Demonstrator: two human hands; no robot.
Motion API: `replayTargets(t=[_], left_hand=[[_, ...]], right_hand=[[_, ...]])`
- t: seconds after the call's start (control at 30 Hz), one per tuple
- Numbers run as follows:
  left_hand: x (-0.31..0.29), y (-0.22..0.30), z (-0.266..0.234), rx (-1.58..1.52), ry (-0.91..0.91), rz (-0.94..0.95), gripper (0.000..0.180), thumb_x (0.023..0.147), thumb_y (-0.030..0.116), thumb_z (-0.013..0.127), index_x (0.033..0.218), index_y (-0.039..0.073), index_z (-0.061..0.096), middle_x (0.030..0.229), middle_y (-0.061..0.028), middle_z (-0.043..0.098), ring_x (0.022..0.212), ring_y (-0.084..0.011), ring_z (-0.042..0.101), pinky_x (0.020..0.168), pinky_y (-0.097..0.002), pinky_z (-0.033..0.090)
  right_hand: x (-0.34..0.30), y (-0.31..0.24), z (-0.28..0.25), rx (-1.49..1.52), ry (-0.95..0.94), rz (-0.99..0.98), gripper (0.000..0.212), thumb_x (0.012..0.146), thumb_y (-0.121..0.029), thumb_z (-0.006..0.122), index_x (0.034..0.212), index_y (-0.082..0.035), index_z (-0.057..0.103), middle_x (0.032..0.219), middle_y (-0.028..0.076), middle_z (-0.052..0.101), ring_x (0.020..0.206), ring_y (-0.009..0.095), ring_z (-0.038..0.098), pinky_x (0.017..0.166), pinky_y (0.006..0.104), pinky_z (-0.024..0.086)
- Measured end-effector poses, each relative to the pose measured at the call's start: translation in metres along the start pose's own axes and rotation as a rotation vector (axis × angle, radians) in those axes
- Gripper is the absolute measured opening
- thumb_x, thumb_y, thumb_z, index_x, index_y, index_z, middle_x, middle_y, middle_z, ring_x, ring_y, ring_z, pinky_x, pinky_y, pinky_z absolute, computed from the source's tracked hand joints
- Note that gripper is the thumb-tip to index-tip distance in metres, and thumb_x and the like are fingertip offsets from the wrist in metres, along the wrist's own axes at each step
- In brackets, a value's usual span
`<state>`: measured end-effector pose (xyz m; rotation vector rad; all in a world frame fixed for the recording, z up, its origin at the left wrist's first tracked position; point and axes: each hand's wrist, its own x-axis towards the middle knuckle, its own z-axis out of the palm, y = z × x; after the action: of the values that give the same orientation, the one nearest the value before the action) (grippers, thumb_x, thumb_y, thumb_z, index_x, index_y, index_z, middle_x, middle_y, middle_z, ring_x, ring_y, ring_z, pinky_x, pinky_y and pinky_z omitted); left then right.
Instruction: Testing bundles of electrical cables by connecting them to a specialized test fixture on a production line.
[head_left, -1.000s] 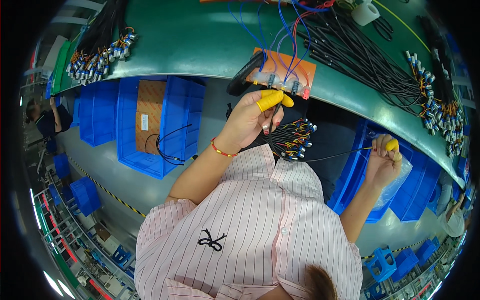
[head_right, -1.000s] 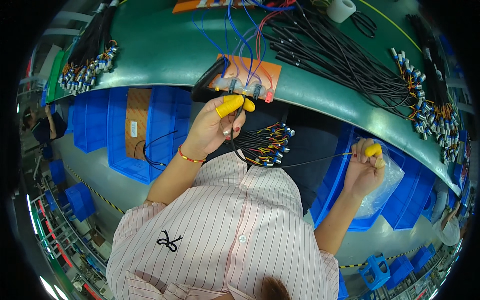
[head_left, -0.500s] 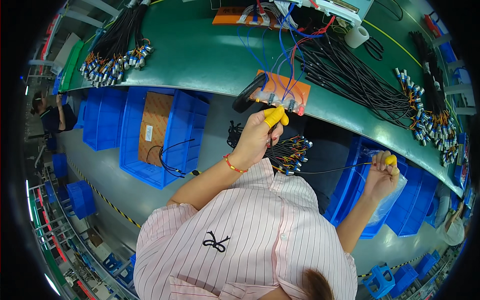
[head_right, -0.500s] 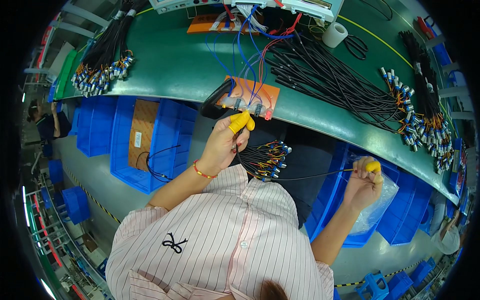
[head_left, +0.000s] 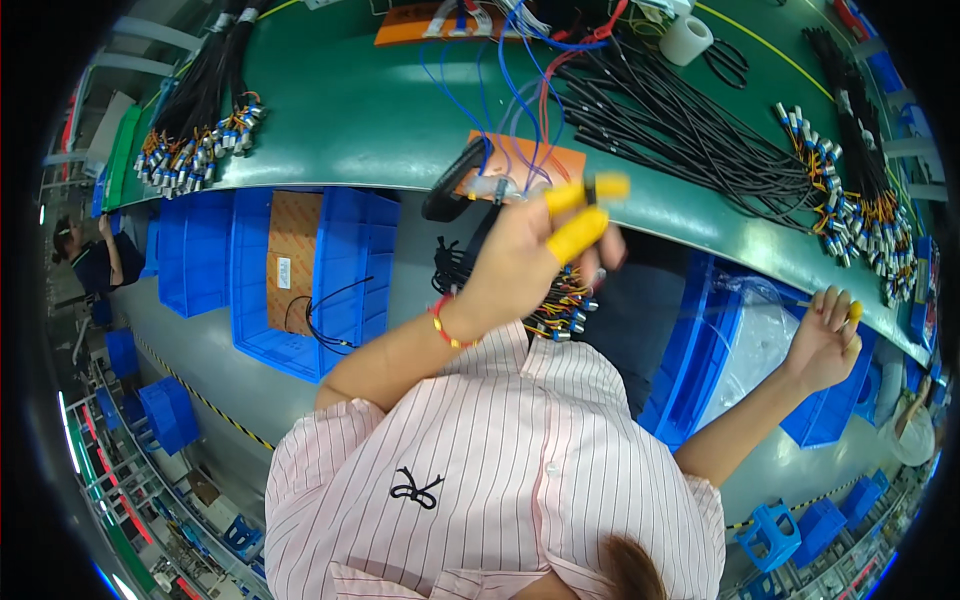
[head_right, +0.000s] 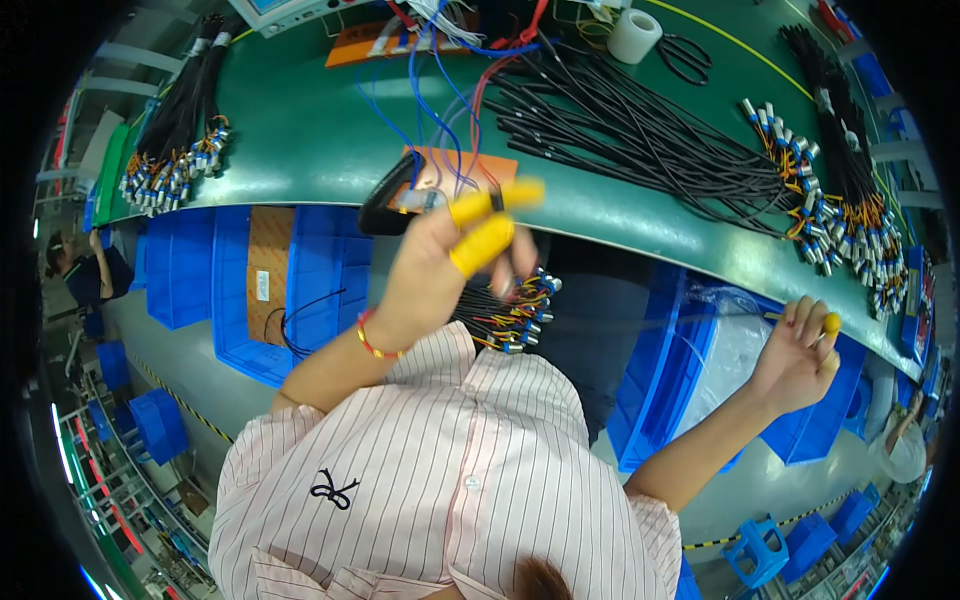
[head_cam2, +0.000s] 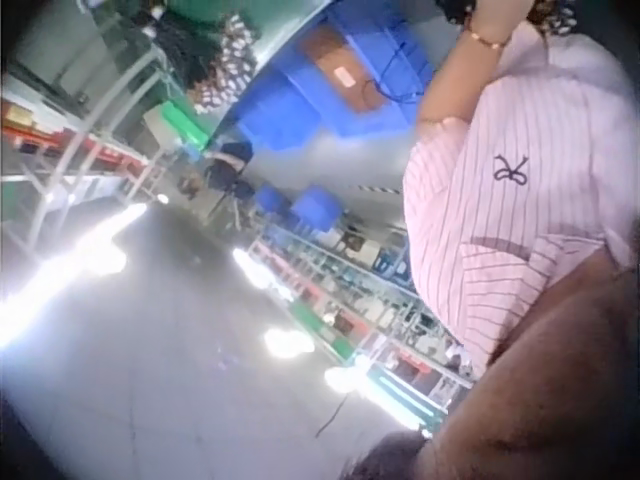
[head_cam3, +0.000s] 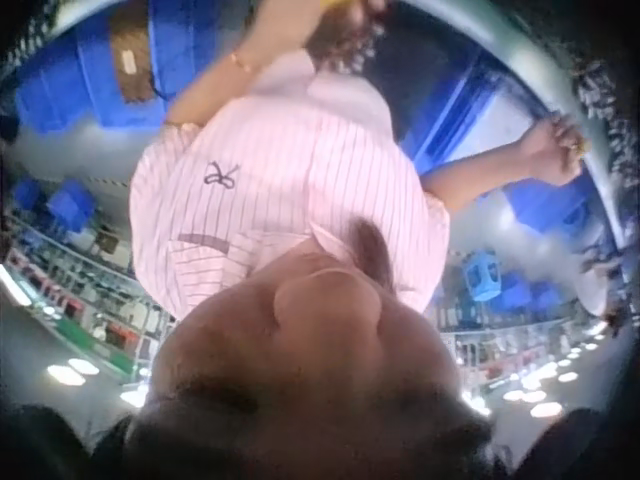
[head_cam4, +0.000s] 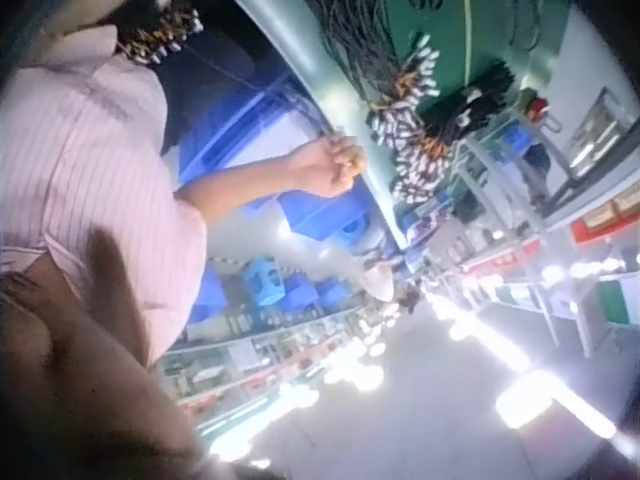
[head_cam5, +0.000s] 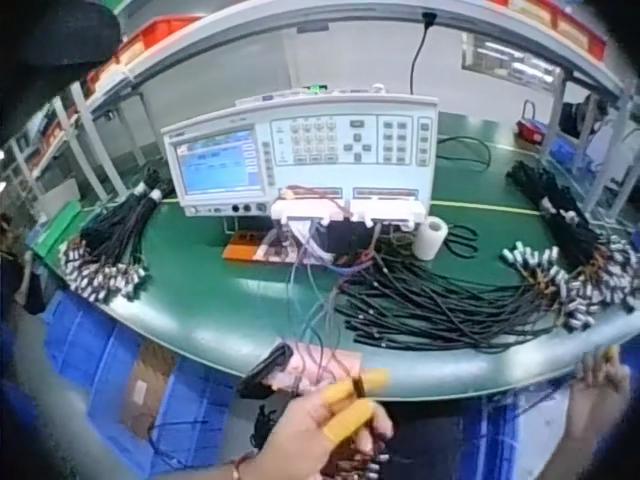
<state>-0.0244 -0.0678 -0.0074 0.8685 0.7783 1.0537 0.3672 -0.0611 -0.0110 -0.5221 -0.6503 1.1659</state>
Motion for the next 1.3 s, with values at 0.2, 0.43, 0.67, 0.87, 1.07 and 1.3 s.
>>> replayTargets(t=[0.2, 0.43, 0.67, 0.87, 1.07, 1.3], left_hand=[[0.045, 0.017, 0.004, 0.109, -0.016, 0.382, 0.051, 0.095, 0.014, 0.055, 0.141, 0.001, 0.038, 0.136, -0.017, 0.052, 0.112, -0.0213, 0.06, 0.077, -0.0242, 0.05], [-0.01, -0.017, -0.032, 0.748, -0.181, 0.081, 0.024, 0.093, 0.005, 0.059, 0.116, 0.0, 0.064, 0.104, -0.0099, 0.068, 0.097, -0.0167, 0.064, 0.087, -0.0268, 0.048], [-0.037, -0.079, -0.071, 1.334, -0.128, 0.197, 0.019, 0.079, 0.007, 0.069, 0.096, -0.002, 0.066, 0.096, -0.0104, 0.059, 0.088, -0.0277, 0.056, 0.079, -0.0363, 0.048], [-0.029, -0.078, -0.075, 1.397, -0.255, 0.18, 0.015, 0.078, 0.007, 0.07, 0.086, -0.004, 0.065, 0.092, -0.0091, 0.056, 0.085, -0.0259, 0.054, 0.077, -0.0354, 0.048], [-0.031, -0.065, -0.068, 1.367, -0.233, 0.285, 0.013, 0.078, 0.007, 0.069, 0.088, -0.001, 0.066, 0.088, -0.0081, 0.059, 0.08, -0.0251, 0.056, 0.071, -0.0351, 0.049], [-0.043, -0.035, -0.051, 0.908, -0.058, 0.193, 0.014, 0.085, 0.005, 0.067, 0.099, 0.003, 0.069, 0.078, -0.0057, 0.056, 0.061, -0.0151, 0.052, 0.057, -0.0268, 0.041]], right_hand=[[0.056, -0.019, -0.024, 0.053, -0.048, -0.059, 0.031, 0.066, -0.006, 0.056, 0.095, 0.003, 0.05, 0.074, 0.005, 0.034, 0.073, 0.018, 0.031, 0.073, 0.0335, 0.028], [0.097, 0.019, -0.043, -0.012, 0.098, -0.066, 0.034, 0.061, -0.007, 0.05, 0.092, 0.007, 0.047, 0.075, 0.009, 0.035, 0.074, 0.021, 0.033, 0.078, 0.0363, 0.03], [0.129, 0.04, -0.054, -0.235, 0.089, -0.1, 0.04, 0.07, -0.013, 0.045, 0.1, 0.013, 0.054, 0.076, 0.012, 0.043, 0.074, 0.022, 0.039, 0.081, 0.0365, 0.034], [0.12, 0.072, 0.002, -0.997, 0.108, -0.279, 0.037, 0.091, -0.02, 0.048, 0.113, 0.007, 0.061, 0.099, 0.016, 0.061, 0.093, 0.026, 0.054, 0.094, 0.0372, 0.036], [0.021, 0.099, 0.082, -1.413, -0.097, -0.648, 0.028, 0.089, -0.008, 0.053, 0.114, 0.001, 0.063, 0.107, 0.014, 0.066, 0.101, 0.023, 0.058, 0.092, 0.0341, 0.042], [-0.097, 0.156, 0.094, -1.182, -0.963, 0.291, 0.027, 0.085, -0.018, 0.066, 0.107, -0.003, 0.064, 0.091, 0.008, 0.065, 0.094, 0.026, 0.06, 0.107, 0.0473, 0.027]])
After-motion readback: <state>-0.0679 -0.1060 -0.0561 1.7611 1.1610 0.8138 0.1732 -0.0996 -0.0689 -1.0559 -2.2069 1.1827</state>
